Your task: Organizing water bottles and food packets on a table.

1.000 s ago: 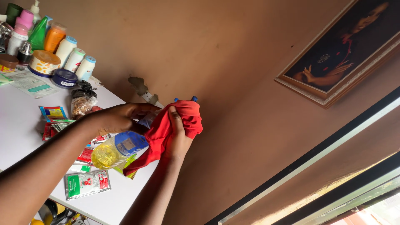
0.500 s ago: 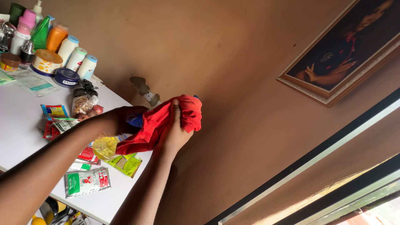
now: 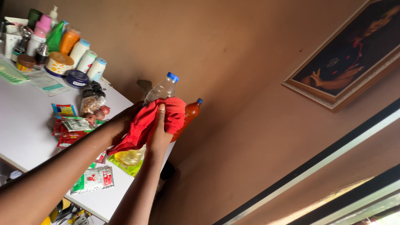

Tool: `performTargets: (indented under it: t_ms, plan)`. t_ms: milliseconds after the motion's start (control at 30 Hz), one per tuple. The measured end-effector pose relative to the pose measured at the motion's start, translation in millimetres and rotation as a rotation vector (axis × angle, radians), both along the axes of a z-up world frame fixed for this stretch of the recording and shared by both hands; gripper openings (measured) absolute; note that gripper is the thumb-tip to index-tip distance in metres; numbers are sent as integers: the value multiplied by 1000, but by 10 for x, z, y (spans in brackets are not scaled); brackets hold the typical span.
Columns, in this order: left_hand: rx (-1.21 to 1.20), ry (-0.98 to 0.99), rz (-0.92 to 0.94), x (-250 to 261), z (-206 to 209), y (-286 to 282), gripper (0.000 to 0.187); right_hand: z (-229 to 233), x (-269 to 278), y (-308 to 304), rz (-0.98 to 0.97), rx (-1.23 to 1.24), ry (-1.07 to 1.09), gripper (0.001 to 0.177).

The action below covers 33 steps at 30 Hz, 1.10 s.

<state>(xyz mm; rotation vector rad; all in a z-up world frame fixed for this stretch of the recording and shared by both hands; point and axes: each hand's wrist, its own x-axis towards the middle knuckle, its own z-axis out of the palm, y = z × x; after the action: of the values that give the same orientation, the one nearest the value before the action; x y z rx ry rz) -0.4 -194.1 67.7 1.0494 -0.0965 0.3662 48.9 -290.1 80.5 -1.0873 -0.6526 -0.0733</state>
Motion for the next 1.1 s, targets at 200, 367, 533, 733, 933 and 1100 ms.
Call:
performTargets:
  t_ms: [200, 367, 533, 733, 933, 1100]
  plan:
    - [-62, -243, -187, 412, -191, 50, 32, 46, -128, -36, -220, -258, -74, 65]
    - [-275, -339, -649, 686, -274, 78, 39, 99, -306, 31, -466, -473, -134, 88]
    - [-227, -86, -651, 832, -615, 216, 55, 19, -357, 119, -575, -481, -4, 99]
    - [-20, 48, -51, 976, -945, 353, 42, -181, -348, 184, -719, -477, 39, 90]
    - [-45, 17, -190, 659, -891, 359, 38, -170, -458, 288, -788, -352, 63, 79]
    - [351, 95, 107, 558, -831, 407, 42, -167, -431, 377, -805, -224, 63, 64]
